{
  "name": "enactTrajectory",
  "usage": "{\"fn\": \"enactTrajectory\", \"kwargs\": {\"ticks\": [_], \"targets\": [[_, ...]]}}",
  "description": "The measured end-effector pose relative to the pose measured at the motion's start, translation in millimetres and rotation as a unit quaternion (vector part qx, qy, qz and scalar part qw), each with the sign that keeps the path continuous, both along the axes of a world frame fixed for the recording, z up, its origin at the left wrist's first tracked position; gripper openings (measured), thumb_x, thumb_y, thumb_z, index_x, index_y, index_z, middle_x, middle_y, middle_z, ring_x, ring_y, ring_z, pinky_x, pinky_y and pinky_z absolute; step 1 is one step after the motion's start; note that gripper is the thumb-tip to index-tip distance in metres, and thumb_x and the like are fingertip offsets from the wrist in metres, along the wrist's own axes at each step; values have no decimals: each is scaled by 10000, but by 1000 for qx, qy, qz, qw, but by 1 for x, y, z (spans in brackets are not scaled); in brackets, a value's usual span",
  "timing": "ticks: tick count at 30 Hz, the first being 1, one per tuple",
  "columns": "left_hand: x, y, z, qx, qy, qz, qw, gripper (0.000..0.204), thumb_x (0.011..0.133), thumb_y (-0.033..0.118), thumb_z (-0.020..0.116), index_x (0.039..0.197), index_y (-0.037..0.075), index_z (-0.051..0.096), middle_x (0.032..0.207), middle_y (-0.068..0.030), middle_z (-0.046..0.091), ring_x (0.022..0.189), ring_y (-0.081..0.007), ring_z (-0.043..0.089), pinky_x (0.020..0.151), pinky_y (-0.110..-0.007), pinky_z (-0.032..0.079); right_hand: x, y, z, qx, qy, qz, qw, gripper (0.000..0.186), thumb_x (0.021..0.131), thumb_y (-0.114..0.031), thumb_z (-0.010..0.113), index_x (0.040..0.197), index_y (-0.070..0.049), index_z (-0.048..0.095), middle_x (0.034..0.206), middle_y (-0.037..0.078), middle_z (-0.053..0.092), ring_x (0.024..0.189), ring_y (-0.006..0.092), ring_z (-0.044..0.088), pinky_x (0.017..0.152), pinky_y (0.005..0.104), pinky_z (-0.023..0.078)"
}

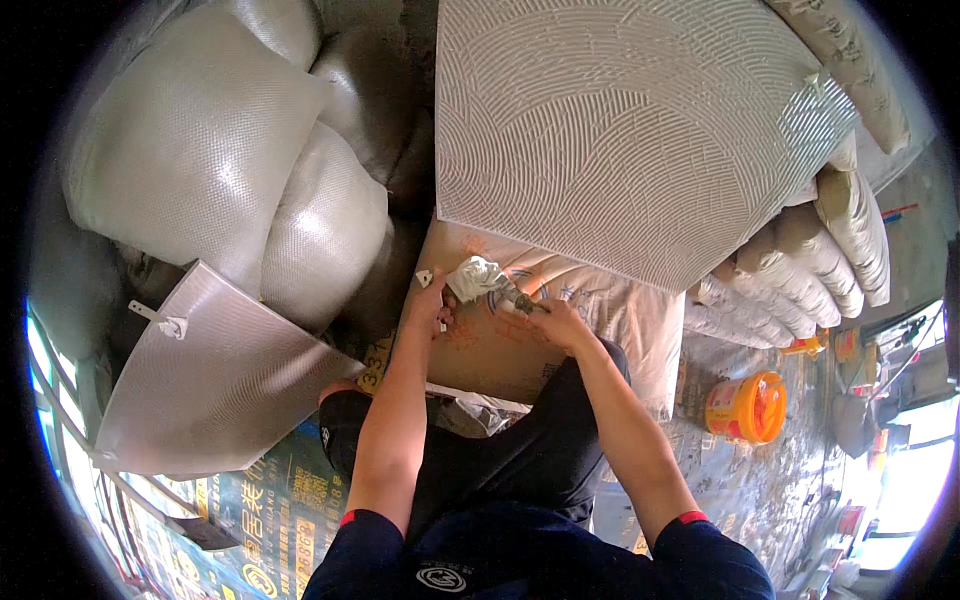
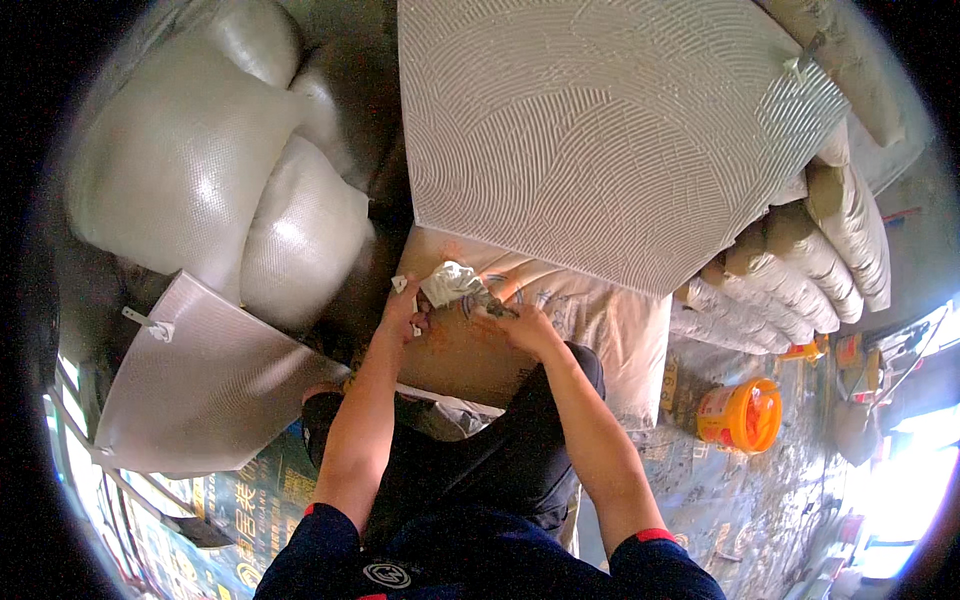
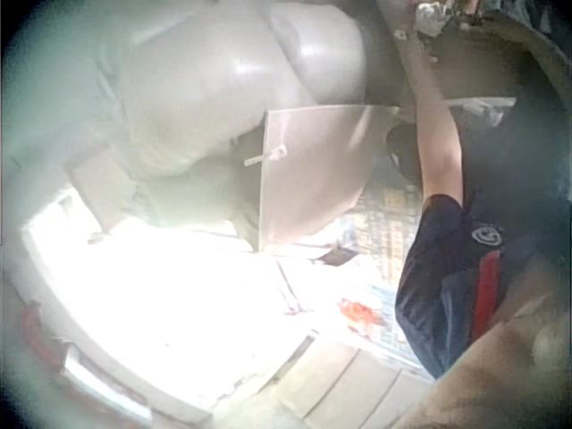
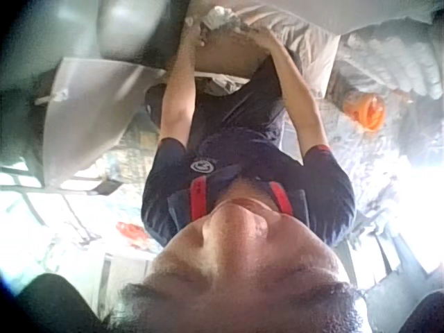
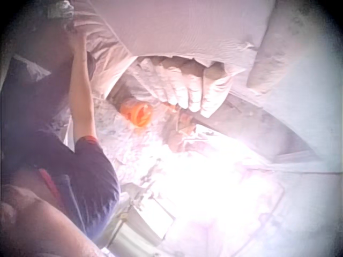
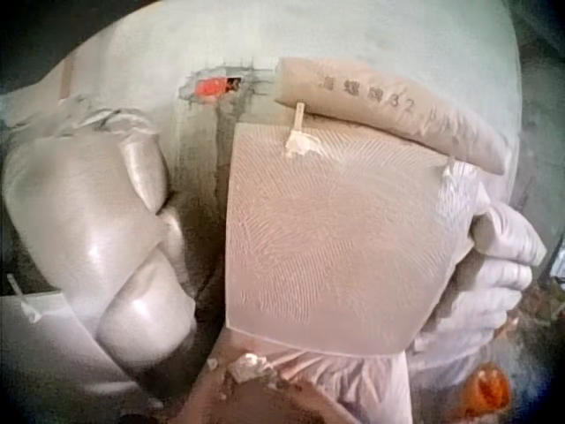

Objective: The person prepares a tile for installation by applying adhesive compound to a spacer and attaching it to the back of the tile, then uses a trowel to apply and smooth adhesive across the tile surface.

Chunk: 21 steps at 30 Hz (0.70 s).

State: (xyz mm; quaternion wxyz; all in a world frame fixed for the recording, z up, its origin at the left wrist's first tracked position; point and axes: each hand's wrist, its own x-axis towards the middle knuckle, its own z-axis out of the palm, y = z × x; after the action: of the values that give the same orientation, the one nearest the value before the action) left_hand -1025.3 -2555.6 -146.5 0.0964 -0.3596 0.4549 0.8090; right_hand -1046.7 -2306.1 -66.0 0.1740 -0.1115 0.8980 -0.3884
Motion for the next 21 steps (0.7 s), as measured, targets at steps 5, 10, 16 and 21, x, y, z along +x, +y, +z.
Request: {"fn": "enactTrajectory", "kwargs": {"ticks": [5,10,16,21], "targets": [[-9,4,13,-12,14,33,999,428,896,481,595,732,91,532,569,-9,462,393,-122,318,377,-308,284,-6,9,-13,-88,-172,-55,980,176,774,-188,603,757,-19,648,552,39,549,482,120,499,454,281,363],[-3,2,12,-29,15,49,998,374,893,434,623,757,93,554,564,-3,462,403,-131,351,384,-302,282,3,8,3,-86,-153,-36,984,146,767,-161,604,733,-21,623,560,24,535,478,113,486,447,274,360],[7,-2,38,-49,108,107,987,297,886,355,658,773,92,575,572,18,476,413,-100,355,387,-276,278,14,26,35,-131,-267,-28,954,333,806,-178,620,1085,4,623,625,63,566,518,121,524,448,280,400],[14,-17,76,-126,158,179,963,256,874,313,679,795,78,615,608,41,503,440,-53,370,387,-229,256,36,35,82,-269,-243,-59,930,377,825,-166,644,1147,17,574,639,56,561,522,113,525,458,273,402]]}}
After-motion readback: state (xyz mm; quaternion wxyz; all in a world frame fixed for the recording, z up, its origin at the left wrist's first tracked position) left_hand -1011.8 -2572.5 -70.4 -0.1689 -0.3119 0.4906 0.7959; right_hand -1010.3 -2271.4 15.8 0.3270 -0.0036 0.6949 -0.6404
